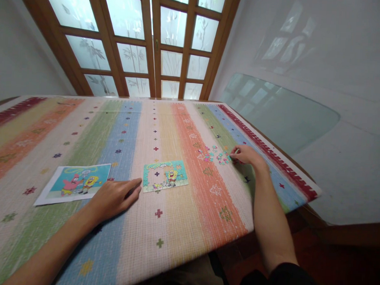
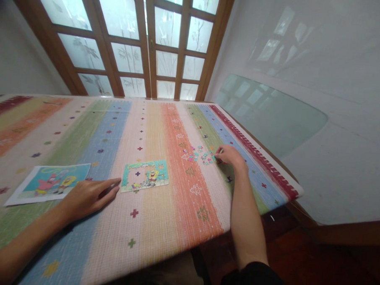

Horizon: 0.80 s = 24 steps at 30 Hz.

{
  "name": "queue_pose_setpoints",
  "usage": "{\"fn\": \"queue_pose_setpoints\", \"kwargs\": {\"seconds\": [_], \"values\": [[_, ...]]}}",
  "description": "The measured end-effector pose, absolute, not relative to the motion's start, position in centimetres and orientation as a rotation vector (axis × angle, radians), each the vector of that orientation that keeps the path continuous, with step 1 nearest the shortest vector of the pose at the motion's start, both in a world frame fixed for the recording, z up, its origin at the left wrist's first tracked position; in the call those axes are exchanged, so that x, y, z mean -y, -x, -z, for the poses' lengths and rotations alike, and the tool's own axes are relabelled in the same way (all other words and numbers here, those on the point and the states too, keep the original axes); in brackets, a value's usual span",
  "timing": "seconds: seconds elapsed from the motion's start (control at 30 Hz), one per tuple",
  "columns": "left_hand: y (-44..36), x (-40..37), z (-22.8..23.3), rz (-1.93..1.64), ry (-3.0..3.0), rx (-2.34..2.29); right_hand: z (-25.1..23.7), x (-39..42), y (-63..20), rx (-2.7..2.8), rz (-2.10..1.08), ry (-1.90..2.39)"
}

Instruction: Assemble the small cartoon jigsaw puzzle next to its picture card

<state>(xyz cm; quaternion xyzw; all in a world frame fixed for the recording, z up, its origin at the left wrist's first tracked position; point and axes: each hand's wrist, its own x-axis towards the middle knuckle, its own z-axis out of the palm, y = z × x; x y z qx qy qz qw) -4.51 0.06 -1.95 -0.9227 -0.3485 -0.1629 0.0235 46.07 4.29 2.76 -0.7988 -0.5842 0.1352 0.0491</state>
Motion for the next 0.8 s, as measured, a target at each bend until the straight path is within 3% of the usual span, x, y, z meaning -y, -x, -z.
{"fn": "queue_pose_setpoints", "kwargs": {"seconds": [0.8], "values": [[4.2,0.1,1.6,0.679,2.795,0.913,-1.6,-5.2,-43.3,1.975,-0.152,2.267]]}}
